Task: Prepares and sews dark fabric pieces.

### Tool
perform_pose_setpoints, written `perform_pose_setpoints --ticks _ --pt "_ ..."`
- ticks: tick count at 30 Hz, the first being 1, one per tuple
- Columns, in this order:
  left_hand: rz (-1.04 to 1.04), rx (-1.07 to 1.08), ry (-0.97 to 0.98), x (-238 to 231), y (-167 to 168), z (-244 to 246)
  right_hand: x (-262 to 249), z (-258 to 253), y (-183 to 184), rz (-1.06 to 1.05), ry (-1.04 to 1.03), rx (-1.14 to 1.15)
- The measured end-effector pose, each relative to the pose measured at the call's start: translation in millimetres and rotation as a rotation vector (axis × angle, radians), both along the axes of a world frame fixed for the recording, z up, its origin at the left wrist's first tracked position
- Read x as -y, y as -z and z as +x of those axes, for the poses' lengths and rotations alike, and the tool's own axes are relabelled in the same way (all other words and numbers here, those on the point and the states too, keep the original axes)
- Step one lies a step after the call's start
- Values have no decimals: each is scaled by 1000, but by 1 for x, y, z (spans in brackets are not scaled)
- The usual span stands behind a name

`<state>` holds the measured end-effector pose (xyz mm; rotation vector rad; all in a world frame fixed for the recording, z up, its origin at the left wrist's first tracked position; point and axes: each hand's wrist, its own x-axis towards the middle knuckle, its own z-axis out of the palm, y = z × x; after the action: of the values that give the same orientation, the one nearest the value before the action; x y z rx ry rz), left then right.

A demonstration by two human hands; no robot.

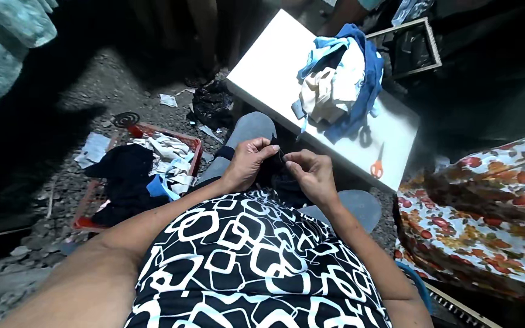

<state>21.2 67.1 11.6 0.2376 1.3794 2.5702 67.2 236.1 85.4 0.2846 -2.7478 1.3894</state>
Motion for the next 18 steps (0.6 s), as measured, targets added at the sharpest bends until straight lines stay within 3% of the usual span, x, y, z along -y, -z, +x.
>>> perform_pose_setpoints --ticks 11,18 --pt "-39 -69 -18 0 0 2 0 7 1 -66 44 27" --pt "-248 -374 -51 8 4 13 7 16 0 -202 137 125"
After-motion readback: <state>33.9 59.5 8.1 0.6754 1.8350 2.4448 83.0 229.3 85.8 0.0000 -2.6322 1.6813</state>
